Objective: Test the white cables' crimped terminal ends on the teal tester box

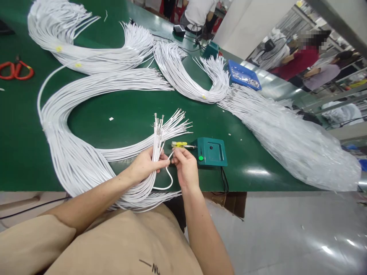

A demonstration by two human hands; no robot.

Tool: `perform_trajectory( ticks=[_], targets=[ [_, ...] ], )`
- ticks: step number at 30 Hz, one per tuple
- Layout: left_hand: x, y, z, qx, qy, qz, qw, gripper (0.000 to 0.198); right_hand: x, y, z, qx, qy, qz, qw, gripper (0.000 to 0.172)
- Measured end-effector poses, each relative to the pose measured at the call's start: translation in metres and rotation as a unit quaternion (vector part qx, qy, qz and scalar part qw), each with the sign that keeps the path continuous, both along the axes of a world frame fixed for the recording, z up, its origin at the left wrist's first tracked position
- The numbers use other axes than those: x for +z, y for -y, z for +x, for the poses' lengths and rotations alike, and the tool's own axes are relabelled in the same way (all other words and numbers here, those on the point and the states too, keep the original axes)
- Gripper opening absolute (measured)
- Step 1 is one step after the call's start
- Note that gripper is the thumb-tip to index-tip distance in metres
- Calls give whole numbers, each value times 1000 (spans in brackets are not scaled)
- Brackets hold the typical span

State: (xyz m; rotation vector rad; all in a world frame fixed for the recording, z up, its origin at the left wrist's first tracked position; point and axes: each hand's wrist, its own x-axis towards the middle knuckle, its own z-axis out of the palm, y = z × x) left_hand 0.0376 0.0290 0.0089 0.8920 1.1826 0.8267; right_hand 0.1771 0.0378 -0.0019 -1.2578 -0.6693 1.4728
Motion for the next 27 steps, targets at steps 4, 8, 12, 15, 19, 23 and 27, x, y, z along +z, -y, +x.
perform_trajectory(
  ticks=[4, 8, 12, 15, 19, 23, 27],
  targets=[
    [3, -1, 0, 13, -13, -4, 1000, 28, 4, -4, 2, -33, -18, -12, 999, 24],
    [-3, -2, 0, -5, -20, 19, 1000, 24, 4, 2, -1, 36, 80, -18, 996, 24],
    [-5, -2, 1, -11, -21, 23, 999, 22, 2, 4, -3, 46, 58, -8, 997, 17],
    [-5, -2, 2, 4, 2, 16, 1000, 24, 0, 3, -3, 56, -46, -32, 997, 16],
    [-6, -2, 1, 23, 43, 2, 999, 27, -1, 4, -6, 60, -148, -72, 985, 15],
    [-5, -1, 0, 4, 90, -18, 996, 32, 1, 2, -5, 76, -146, -81, 983, 14],
    [-3, 1, 0, -21, 90, 0, 996, 30, 7, -6, -1, 86, -96, -72, 989, 28]
  ],
)
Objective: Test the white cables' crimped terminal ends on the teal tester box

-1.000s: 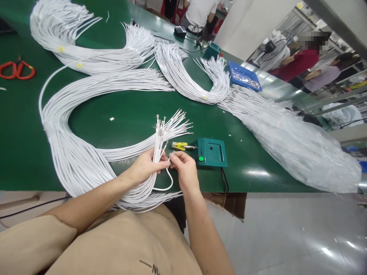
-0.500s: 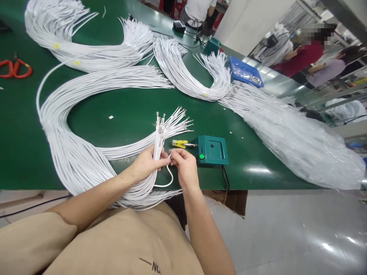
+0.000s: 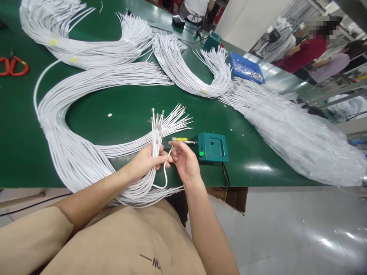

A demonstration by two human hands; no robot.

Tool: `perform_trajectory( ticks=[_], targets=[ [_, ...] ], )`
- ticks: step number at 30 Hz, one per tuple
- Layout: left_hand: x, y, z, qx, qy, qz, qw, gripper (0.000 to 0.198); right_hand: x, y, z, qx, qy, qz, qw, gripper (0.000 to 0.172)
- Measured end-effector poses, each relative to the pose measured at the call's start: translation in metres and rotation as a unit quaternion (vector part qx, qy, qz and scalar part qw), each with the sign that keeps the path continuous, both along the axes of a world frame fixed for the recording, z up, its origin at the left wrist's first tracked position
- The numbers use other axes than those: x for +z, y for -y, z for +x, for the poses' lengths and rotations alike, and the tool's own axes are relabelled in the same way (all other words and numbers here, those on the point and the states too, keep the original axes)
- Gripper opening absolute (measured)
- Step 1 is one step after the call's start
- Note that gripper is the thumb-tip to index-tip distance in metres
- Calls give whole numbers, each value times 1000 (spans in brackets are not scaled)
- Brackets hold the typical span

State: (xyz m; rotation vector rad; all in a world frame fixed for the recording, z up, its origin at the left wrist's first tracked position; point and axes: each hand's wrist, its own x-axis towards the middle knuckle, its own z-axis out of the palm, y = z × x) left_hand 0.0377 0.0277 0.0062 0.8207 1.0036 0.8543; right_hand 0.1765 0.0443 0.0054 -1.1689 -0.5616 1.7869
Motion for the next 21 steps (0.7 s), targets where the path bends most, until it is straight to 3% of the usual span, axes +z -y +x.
perform_trajectory(
  ticks=[6, 13, 17, 21],
  targets=[
    [3, 0, -3, -25, -9, 13, 1000, 29, 0, -5, -1, 45, 9, -15, 999, 29],
    [5, -2, -5, -12, -27, 23, 999, 26, -4, 8, 3, 18, -46, -17, 999, 28],
    [2, -1, -5, 2, -43, 27, 999, 26, 2, 10, 4, 8, 22, 22, 999, 28],
    [0, 0, -6, 14, -14, 3, 1000, 39, 7, 10, 5, 12, 172, 84, 981, 22]
  ],
)
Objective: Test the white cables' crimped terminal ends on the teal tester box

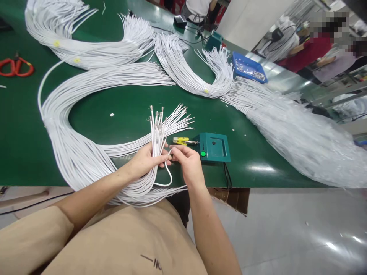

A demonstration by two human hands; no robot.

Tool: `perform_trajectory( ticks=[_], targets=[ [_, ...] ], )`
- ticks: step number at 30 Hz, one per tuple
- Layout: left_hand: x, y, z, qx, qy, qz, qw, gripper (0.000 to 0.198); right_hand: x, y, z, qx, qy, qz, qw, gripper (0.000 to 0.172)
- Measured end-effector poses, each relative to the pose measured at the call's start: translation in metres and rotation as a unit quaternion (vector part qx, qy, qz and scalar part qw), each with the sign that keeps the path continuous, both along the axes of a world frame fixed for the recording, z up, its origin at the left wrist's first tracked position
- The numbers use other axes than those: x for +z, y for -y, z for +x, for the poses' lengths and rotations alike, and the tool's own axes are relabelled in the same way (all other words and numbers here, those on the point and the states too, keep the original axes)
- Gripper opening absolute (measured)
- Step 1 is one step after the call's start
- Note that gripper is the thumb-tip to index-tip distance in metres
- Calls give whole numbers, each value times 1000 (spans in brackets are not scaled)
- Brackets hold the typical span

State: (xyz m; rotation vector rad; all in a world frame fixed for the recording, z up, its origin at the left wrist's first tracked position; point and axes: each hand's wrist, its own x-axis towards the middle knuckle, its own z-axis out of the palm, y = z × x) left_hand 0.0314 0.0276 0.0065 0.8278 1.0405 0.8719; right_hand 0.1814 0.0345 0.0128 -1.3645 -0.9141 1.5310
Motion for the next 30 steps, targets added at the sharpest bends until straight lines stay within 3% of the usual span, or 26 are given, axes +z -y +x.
perform_trajectory(
  ticks=[3, 6, 8, 12, 14, 19, 24, 30],
  targets=[
    [1, -1, -3, -12, 59, -38, 998, 57, -1, 2, -1, 10, 120, 61, 991, 15],
    [3, -5, -6, -38, 115, -80, 989, 60, -8, 7, -4, 15, 255, 153, 955, 20],
    [4, -8, -8, -50, 138, -105, 984, 58, -14, 10, -6, 11, 363, 247, 899, 24],
    [4, -14, -7, -77, 161, -144, 973, 50, -27, 12, -3, 35, 540, 417, 731, 24],
    [3, -16, -6, -85, 164, -142, 973, 49, -29, 10, 3, 59, 569, 450, 686, 23],
    [-3, -20, -4, -79, 120, -105, 984, 55, -14, -4, 26, 182, 588, 447, 649, 27],
    [-13, -25, -1, -68, 54, -32, 996, 56, 8, -27, 45, 165, 625, 371, 667, 22],
    [-12, -31, 5, -37, -25, 2, 999, 56, 11, -46, 50, 258, 637, 340, 642, 15]
  ],
)
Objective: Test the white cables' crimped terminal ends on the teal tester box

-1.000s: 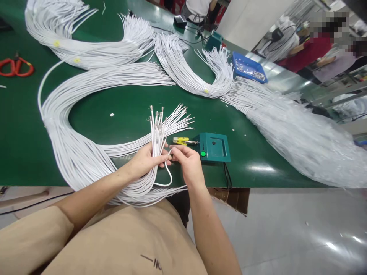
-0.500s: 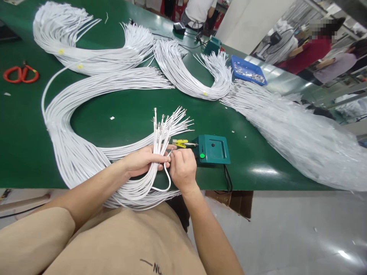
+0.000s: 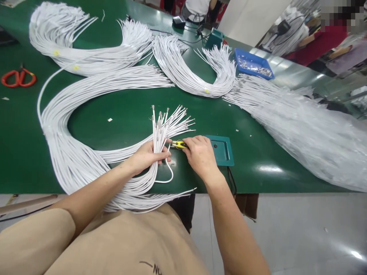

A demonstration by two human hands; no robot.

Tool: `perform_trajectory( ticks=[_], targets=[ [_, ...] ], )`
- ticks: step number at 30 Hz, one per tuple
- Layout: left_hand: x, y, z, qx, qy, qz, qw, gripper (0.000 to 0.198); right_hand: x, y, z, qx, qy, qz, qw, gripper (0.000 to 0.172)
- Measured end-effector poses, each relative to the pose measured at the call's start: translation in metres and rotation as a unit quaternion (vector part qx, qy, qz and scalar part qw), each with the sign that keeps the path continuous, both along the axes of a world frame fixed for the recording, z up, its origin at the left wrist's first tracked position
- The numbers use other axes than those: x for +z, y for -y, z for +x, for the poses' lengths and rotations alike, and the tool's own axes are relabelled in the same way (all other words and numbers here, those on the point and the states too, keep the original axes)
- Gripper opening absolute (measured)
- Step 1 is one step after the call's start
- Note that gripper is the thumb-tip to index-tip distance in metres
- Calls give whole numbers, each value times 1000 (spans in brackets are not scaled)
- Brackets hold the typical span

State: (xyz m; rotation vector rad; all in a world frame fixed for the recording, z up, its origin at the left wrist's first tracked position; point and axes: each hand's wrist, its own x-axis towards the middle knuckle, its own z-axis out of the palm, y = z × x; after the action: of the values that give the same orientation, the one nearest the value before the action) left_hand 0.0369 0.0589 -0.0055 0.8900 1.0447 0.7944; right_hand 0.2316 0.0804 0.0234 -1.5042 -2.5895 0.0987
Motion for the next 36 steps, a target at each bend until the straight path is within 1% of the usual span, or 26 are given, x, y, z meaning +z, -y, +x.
perform_trajectory(
  ticks=[3, 7, 12, 15, 20, 24, 28, 31, 33, 36],
  targets=[
    [2, -4, 4, 16, -25, -6, 1000, 54, -2, -4, 3, 17, -2, -9, 1000, 19],
    [-4, -8, 9, 30, -59, 1, 998, 52, -4, -9, 6, 14, -11, -3, 1000, 13],
    [-11, -11, 11, 23, -109, 32, 993, 48, -6, -13, 5, 11, 2, 13, 1000, 16],
    [-12, -11, 12, 23, -148, 41, 988, 49, -7, -14, 4, 12, 3, 17, 1000, 17],
    [-16, -12, 14, 23, -186, 63, 980, 46, -8, -14, 4, 8, 9, 20, 1000, 18],
    [-16, -12, 13, 17, -220, 68, 973, 42, -4, -10, 4, 4, 2, 10, 1000, 18],
    [-13, -12, 13, 8, -206, 58, 977, 44, 4, 4, -1, -31, -67, 48, 996, 26],
    [-11, -13, 11, 15, -172, 33, 984, 49, 4, 23, -11, -62, -119, 63, 989, 23],
    [-10, -12, 8, 25, -155, 27, 987, 52, 0, 39, -22, -43, -127, 52, 990, 23],
    [-8, -9, 3, 37, -136, 39, 989, 54, -11, 62, -41, 21, -88, 28, 996, 22]
  ],
)
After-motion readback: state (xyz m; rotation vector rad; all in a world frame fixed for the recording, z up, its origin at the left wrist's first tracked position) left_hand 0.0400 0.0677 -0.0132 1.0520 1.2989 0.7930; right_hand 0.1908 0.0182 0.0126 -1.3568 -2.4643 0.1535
